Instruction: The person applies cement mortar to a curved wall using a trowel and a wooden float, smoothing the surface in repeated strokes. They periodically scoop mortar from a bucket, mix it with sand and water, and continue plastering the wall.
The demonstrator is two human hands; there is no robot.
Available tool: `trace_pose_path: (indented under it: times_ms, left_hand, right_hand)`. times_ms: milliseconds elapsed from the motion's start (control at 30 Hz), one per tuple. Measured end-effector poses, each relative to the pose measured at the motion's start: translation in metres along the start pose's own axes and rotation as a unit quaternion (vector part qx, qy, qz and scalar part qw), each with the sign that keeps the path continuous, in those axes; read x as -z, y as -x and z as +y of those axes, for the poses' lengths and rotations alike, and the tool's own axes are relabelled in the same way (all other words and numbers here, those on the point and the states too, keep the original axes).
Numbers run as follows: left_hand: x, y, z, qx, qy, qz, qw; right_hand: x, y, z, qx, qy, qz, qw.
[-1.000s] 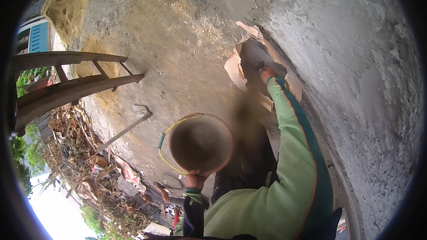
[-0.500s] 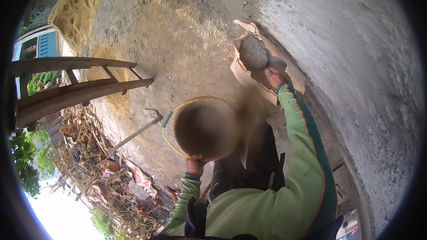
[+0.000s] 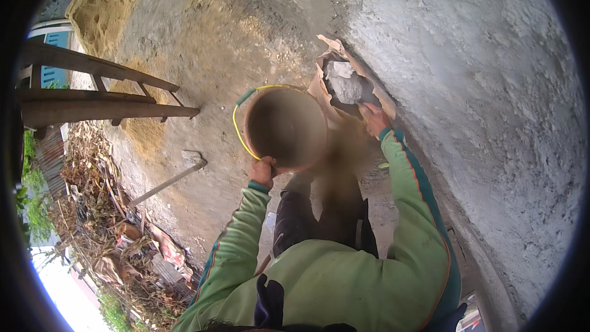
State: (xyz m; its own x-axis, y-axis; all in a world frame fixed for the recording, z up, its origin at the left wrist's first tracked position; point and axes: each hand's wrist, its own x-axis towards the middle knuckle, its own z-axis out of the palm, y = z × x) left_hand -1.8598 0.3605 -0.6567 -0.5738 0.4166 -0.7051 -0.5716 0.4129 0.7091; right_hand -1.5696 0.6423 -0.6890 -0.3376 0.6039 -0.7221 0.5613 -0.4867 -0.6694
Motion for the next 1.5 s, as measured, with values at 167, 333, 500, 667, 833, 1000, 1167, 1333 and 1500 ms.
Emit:
trace_pose_path:
  times_ms: [167, 333, 500, 667, 833, 1000, 1167, 1333, 1500]
  left_hand:
    - [-0.022, -0.013, 0.013, 0.076, -0.002, 0.001, 0.997]
    - [-0.045, 0.002, 0.053, 0.101, -0.006, 0.026, 0.995]
    - [-0.038, -0.014, 0.040, 0.143, 0.053, 0.041, 0.987]
    - [-0.021, -0.030, 0.027, 0.161, 0.118, 0.039, 0.979]
    - [0.005, -0.031, 0.005, 0.184, 0.188, 0.045, 0.964]
    - [0.040, 0.000, -0.030, 0.172, 0.199, 0.081, 0.961]
    - [0.048, 0.054, -0.009, 0.172, 0.214, 0.102, 0.956]
    - [0.060, 0.095, -0.016, 0.207, 0.224, 0.136, 0.942]
    - [0.073, 0.085, -0.050, 0.195, 0.188, 0.128, 0.954]
  right_hand:
    - [-0.004, 0.062, -0.051, 0.005, 0.060, -0.011, 0.998]
    - [-0.057, 0.048, -0.003, 0.374, 0.162, 0.069, 0.911]
    - [-0.121, 0.072, -0.031, 0.317, 0.346, 0.146, 0.871]
    - [-0.044, 0.096, -0.030, 0.234, 0.314, 0.176, 0.903]
    - [-0.018, 0.049, -0.002, -0.004, 0.433, 0.147, 0.889]
    - [-0.031, -0.100, 0.046, -0.089, 0.403, 0.090, 0.906]
    - [-0.041, -0.236, 0.162, 0.044, 0.446, 0.031, 0.894]
    - [-0.077, -0.223, 0.153, 0.240, 0.359, 0.038, 0.901]
    - [-0.057, -0.171, 0.102, 0.191, 0.153, -0.007, 0.970]
